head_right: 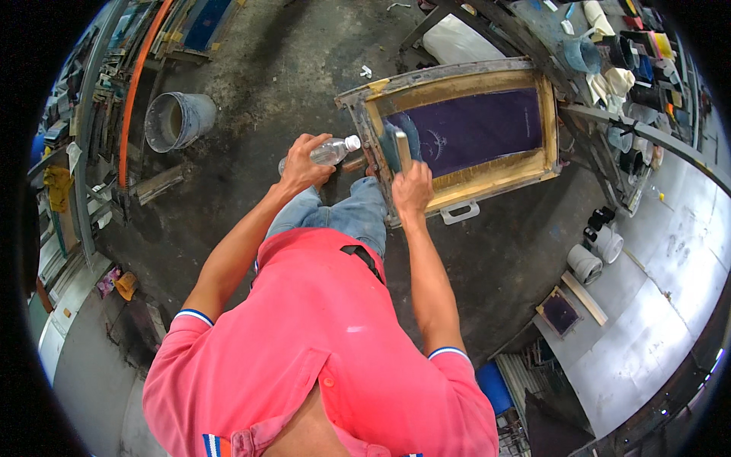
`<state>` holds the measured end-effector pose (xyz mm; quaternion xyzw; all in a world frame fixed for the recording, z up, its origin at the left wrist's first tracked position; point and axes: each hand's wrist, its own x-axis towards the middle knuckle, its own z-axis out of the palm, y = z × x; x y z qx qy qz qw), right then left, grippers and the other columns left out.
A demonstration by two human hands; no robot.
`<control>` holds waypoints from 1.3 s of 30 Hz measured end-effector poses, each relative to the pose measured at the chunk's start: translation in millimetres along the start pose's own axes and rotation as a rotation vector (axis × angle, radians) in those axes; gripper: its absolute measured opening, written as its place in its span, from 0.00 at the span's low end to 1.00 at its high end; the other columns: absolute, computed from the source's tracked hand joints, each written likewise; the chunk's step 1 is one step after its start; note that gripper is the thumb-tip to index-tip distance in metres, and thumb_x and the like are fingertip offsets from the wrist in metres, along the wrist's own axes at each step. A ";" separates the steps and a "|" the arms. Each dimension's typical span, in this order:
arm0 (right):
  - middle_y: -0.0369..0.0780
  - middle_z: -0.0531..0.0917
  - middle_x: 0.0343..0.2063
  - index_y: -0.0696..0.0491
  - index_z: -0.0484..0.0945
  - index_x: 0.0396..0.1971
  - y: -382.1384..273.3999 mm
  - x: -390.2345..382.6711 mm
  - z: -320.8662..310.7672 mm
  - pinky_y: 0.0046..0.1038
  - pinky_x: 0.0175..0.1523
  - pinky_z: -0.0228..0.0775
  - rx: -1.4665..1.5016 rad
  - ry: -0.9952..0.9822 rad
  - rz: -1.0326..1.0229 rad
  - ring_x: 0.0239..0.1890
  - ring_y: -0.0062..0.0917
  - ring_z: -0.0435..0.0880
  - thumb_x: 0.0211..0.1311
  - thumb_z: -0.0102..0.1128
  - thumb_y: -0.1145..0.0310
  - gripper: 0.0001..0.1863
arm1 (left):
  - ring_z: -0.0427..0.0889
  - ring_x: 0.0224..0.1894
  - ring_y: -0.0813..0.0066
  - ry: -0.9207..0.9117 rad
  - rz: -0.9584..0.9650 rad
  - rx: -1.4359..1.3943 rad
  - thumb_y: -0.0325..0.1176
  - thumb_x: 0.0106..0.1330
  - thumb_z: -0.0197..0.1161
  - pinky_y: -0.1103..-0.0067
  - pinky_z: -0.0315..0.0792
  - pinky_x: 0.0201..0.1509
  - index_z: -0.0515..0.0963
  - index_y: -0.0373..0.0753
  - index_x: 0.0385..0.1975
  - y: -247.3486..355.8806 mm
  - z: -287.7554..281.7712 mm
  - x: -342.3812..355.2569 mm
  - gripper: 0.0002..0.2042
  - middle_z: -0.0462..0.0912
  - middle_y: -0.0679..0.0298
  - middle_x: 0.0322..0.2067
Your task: The person pours liquid from a plastic bottle onto a screen printing frame, then uses a squeegee to spread the liquid across the mesh. The person moves the frame to a conveyor and repeatedly pulls the squeegee across the screen to transfer ink onto fabric below.
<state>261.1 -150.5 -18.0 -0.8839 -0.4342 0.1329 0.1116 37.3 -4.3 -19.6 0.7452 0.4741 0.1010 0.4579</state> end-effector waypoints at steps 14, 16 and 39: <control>0.45 0.79 0.39 0.58 0.76 0.39 -9.7 36.8 1.0 0.46 0.48 0.74 -0.013 -0.067 -0.047 0.47 0.45 0.79 0.53 0.61 0.69 0.14 | 0.75 0.52 0.54 -0.039 0.004 0.043 0.36 0.42 0.75 0.63 0.70 0.57 0.79 0.45 0.56 -3.0 3.3 3.8 0.33 0.77 0.55 0.44; 0.46 0.79 0.40 0.58 0.76 0.39 2.4 11.9 7.4 0.47 0.48 0.73 0.023 -0.088 -0.035 0.48 0.45 0.78 0.53 0.61 0.69 0.14 | 0.75 0.53 0.54 -0.043 0.000 0.077 0.36 0.43 0.75 0.63 0.68 0.57 0.79 0.46 0.56 -3.4 6.4 6.8 0.33 0.77 0.55 0.44; 0.50 0.79 0.38 0.60 0.77 0.38 33.9 -39.7 -6.4 0.48 0.48 0.70 0.223 0.094 0.418 0.44 0.51 0.79 0.52 0.63 0.68 0.15 | 0.74 0.48 0.60 -0.136 0.343 0.653 0.26 0.49 0.64 0.62 0.62 0.48 0.83 0.49 0.45 40.5 31.1 57.0 0.20 0.76 0.58 0.39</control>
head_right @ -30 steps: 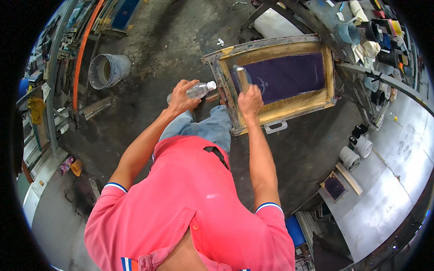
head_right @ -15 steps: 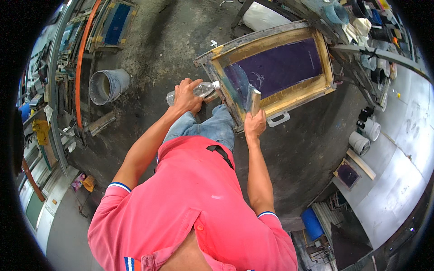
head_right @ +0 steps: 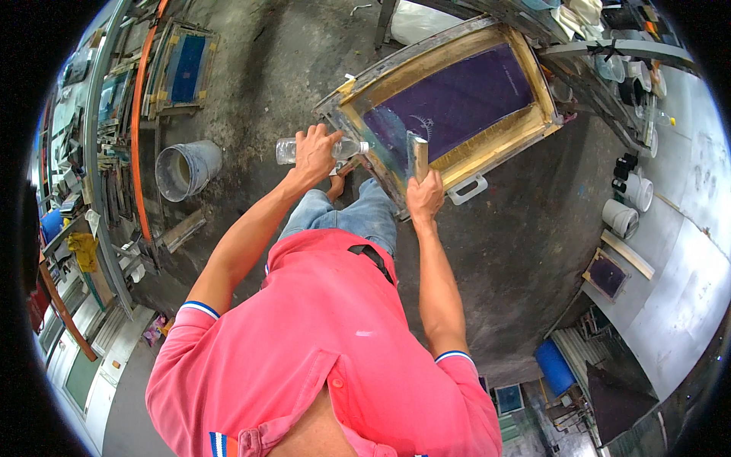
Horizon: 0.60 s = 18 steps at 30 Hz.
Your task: The person pours liquid from a plastic bottle onto a screen printing frame, then uses a squeegee to spread the liquid across the mesh. The person moves the frame to a conveyor and repeatedly pulls the squeegee across the screen to transfer ink onto fabric below.
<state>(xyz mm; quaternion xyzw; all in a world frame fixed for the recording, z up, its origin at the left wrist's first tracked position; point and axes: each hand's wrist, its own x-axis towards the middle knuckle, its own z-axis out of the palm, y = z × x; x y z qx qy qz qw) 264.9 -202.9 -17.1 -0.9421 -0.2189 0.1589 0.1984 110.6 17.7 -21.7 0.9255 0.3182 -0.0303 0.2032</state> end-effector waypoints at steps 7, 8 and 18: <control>0.49 0.79 0.38 0.60 0.76 0.37 4.8 4.3 4.3 0.48 0.48 0.71 -0.072 -0.019 0.002 0.45 0.50 0.79 0.52 0.63 0.68 0.14 | 0.74 0.51 0.59 -0.028 -0.026 0.092 0.25 0.51 0.65 0.61 0.62 0.51 0.84 0.49 0.48 -3.9 -1.6 6.0 0.21 0.77 0.57 0.41; 0.49 0.79 0.39 0.60 0.76 0.37 4.1 4.4 5.3 0.48 0.48 0.71 -0.092 -0.031 0.009 0.45 0.50 0.79 0.52 0.62 0.68 0.14 | 0.74 0.51 0.58 -0.044 -0.032 0.096 0.24 0.51 0.65 0.61 0.62 0.52 0.83 0.49 0.50 -4.2 -3.6 7.0 0.23 0.77 0.57 0.42; 0.48 0.79 0.38 0.59 0.76 0.37 -22.4 23.6 32.0 0.48 0.49 0.72 -0.061 0.001 -0.115 0.46 0.48 0.79 0.52 0.62 0.69 0.13 | 0.74 0.52 0.57 -0.068 -0.139 -0.109 0.31 0.47 0.71 0.60 0.63 0.54 0.81 0.49 0.54 -14.9 -23.2 -1.3 0.28 0.76 0.56 0.43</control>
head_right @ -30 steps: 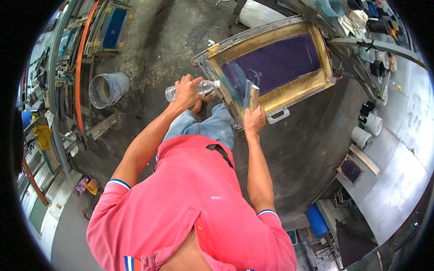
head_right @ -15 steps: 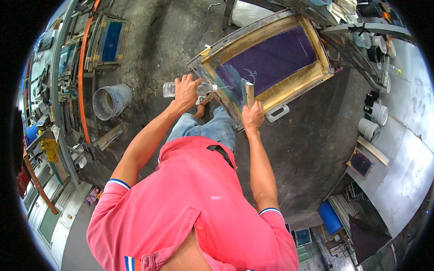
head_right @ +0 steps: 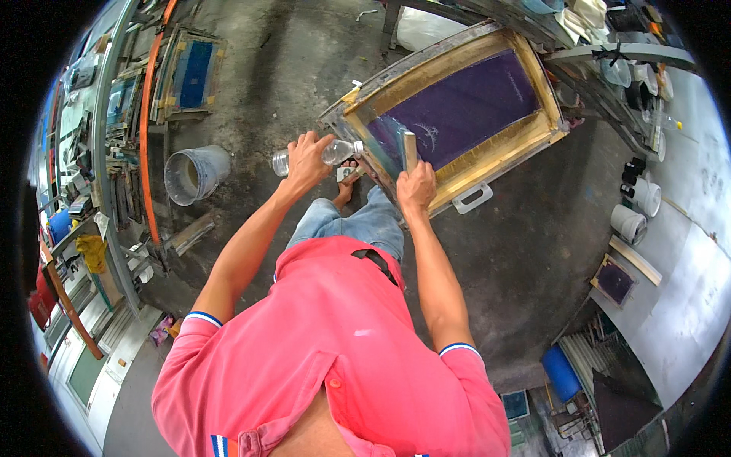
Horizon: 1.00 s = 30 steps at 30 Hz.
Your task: The person pours liquid from a plastic bottle onto a screen printing frame, then uses a squeegee to spread the liquid across the mesh. The person moves the frame to a conveyor and repeatedly pulls the squeegee across the screen to transfer ink onto fabric below.
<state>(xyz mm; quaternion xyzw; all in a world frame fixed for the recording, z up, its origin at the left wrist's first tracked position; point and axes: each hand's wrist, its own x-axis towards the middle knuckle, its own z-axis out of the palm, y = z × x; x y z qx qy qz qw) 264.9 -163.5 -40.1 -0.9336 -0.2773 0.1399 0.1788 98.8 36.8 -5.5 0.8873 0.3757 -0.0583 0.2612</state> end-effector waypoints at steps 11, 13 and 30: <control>0.45 0.80 0.40 0.57 0.77 0.37 -20.2 26.5 -7.6 0.45 0.50 0.74 -0.037 -0.217 -0.351 0.47 0.43 0.79 0.51 0.60 0.69 0.13 | 0.77 0.50 0.52 0.184 -0.214 -0.441 0.36 0.42 0.77 0.63 0.73 0.54 0.81 0.47 0.54 -29.3 12.3 -28.3 0.31 0.77 0.53 0.43; 0.45 0.79 0.40 0.57 0.77 0.38 -5.0 18.4 -13.4 0.46 0.50 0.73 -0.070 -0.161 -0.259 0.48 0.44 0.79 0.51 0.61 0.69 0.14 | 0.78 0.50 0.52 0.200 -0.240 -0.504 0.33 0.42 0.74 0.64 0.73 0.54 0.81 0.47 0.54 -31.6 10.2 -36.0 0.31 0.77 0.53 0.43; 0.48 0.78 0.39 0.58 0.75 0.37 3.9 -16.1 -25.8 0.48 0.50 0.72 -0.118 -0.195 -0.226 0.47 0.47 0.78 0.53 0.59 0.69 0.12 | 0.78 0.49 0.53 0.261 -0.293 -0.551 0.33 0.42 0.73 0.65 0.73 0.54 0.80 0.44 0.54 -50.0 19.8 -66.2 0.32 0.77 0.53 0.43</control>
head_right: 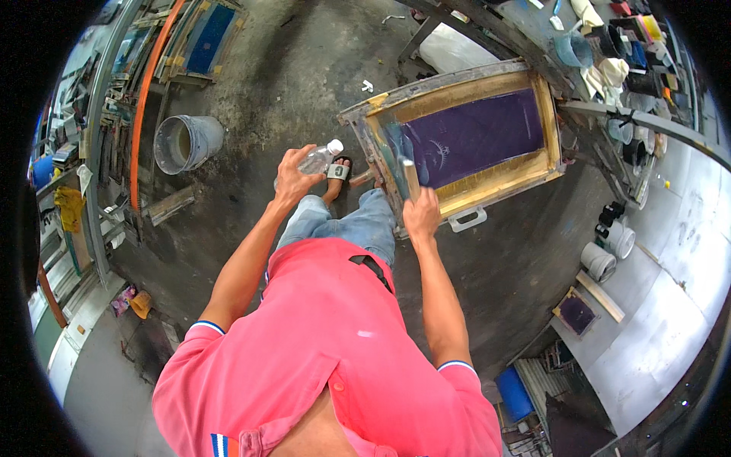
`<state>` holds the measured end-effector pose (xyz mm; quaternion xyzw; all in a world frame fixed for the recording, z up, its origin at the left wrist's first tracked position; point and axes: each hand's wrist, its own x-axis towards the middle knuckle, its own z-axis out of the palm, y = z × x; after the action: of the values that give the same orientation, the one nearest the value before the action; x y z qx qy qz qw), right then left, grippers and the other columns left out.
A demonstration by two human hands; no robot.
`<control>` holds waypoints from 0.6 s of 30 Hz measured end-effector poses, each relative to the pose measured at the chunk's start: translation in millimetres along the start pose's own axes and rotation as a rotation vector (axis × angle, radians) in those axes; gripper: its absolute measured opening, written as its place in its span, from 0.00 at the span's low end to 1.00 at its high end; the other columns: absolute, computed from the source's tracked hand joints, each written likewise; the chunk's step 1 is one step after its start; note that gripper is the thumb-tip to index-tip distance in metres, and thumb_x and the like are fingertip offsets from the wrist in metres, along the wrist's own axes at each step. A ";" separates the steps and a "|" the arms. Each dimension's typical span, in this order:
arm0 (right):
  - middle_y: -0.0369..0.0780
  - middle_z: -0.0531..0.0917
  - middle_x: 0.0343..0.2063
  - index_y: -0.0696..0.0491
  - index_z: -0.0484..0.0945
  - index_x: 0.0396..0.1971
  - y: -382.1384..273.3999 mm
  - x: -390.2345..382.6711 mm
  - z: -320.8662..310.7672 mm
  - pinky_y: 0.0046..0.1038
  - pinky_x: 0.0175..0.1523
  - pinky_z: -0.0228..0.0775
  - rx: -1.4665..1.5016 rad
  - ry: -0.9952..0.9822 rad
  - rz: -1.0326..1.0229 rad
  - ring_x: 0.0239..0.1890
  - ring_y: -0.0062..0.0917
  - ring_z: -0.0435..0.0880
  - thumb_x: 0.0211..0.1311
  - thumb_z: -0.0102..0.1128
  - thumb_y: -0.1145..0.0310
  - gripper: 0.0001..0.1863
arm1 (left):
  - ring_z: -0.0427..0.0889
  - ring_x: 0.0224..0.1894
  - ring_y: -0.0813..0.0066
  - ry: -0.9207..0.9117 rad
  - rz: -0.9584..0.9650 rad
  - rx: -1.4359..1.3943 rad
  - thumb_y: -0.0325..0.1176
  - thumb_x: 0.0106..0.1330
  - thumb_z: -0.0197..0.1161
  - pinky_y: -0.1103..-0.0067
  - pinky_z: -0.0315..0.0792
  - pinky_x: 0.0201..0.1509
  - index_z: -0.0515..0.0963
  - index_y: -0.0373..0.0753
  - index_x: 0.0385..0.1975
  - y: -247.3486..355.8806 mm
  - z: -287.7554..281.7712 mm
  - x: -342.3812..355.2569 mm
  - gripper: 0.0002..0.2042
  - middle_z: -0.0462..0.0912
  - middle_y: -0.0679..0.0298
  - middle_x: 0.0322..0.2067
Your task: The person pours liquid from a plastic bottle onto a screen printing frame, then uses a squeegee to spread the liquid across the mesh. The person moves the frame to a conveyor and repeatedly pulls the squeegee across the screen to transfer ink onto fabric below.
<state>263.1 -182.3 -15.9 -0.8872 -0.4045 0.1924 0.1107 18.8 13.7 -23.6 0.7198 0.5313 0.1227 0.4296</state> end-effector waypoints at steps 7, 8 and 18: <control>0.45 0.80 0.38 0.57 0.76 0.38 0.1 30.8 12.7 0.47 0.49 0.73 -0.011 -0.023 -0.144 0.47 0.45 0.79 0.51 0.62 0.69 0.14 | 0.78 0.49 0.54 0.002 0.000 -0.006 0.32 0.42 0.73 0.65 0.73 0.55 0.80 0.45 0.55 -5.4 -2.2 -5.3 0.32 0.77 0.53 0.43; 0.45 0.80 0.38 0.57 0.76 0.38 -5.0 42.8 10.1 0.47 0.48 0.73 -0.009 0.013 -0.124 0.47 0.45 0.79 0.51 0.62 0.69 0.14 | 0.78 0.50 0.54 -0.003 -0.006 -0.001 0.33 0.41 0.74 0.65 0.74 0.55 0.80 0.45 0.55 -3.7 -4.3 -4.8 0.33 0.77 0.54 0.44; 0.45 0.78 0.38 0.57 0.76 0.40 -11.6 32.4 1.6 0.47 0.48 0.73 -0.100 0.039 -0.151 0.47 0.44 0.78 0.51 0.62 0.69 0.15 | 0.79 0.49 0.54 0.022 -0.043 -0.015 0.33 0.41 0.74 0.65 0.74 0.54 0.81 0.45 0.54 -3.0 -2.0 -10.4 0.32 0.78 0.54 0.42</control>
<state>274.0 -150.0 -21.4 -0.8622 -0.4770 0.1458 0.0884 11.3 5.8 -21.8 0.7035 0.5505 0.1252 0.4317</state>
